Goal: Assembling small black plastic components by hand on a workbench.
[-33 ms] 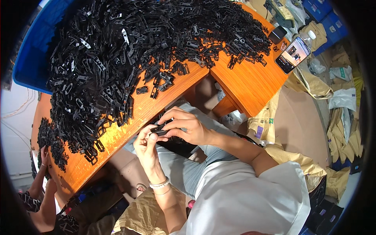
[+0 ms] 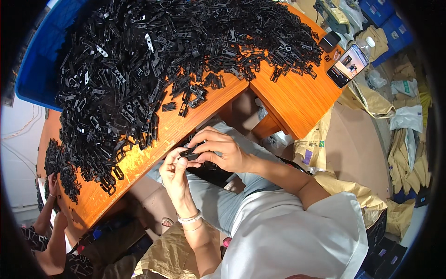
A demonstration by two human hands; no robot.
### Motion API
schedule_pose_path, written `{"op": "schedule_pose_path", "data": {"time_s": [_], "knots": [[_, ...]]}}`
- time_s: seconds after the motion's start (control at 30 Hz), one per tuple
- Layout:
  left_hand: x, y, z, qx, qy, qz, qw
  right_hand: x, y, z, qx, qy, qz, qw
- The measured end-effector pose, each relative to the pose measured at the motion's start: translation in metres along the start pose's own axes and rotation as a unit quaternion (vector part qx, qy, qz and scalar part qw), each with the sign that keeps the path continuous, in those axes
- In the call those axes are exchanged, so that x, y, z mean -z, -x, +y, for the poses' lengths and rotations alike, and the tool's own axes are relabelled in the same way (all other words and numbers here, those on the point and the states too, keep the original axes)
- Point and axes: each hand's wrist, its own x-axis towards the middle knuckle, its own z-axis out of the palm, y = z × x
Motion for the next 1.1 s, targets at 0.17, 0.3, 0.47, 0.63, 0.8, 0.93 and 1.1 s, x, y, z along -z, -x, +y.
{"op": "schedule_pose_path", "data": {"time_s": [0.17, 0.3, 0.47, 0.63, 0.8, 0.93, 1.1], "knots": [[-0.005, -0.001, -0.003, 0.005, 0.051, -0.030, 0.998, -0.003, 0.000, -0.004, 0.020, 0.058, 0.031, 0.998], [-0.007, -0.001, -0.003, 0.013, 0.077, -0.016, 0.997, -0.005, -0.002, -0.005, 0.040, 0.061, 0.054, 0.996], [-0.014, -0.002, -0.004, -0.030, 0.060, 0.018, 0.998, -0.001, 0.001, -0.006, -0.040, 0.038, 0.029, 0.998], [-0.010, -0.001, -0.003, -0.025, 0.010, 0.016, 0.999, -0.006, 0.003, -0.003, -0.110, -0.048, 0.056, 0.991], [-0.012, -0.007, 0.005, 0.016, -0.061, 0.054, 0.997, -0.001, 0.003, 0.002, -0.170, -0.014, 0.081, 0.982], [-0.001, -0.038, 0.018, -0.072, -0.282, 0.107, 0.951, 0.010, 0.009, 0.023, -0.276, -0.099, 0.134, 0.946], [0.004, -0.122, 0.025, -0.249, -0.512, 0.067, 0.820, 0.013, 0.000, 0.030, -0.330, -0.128, 0.164, 0.921]]}}
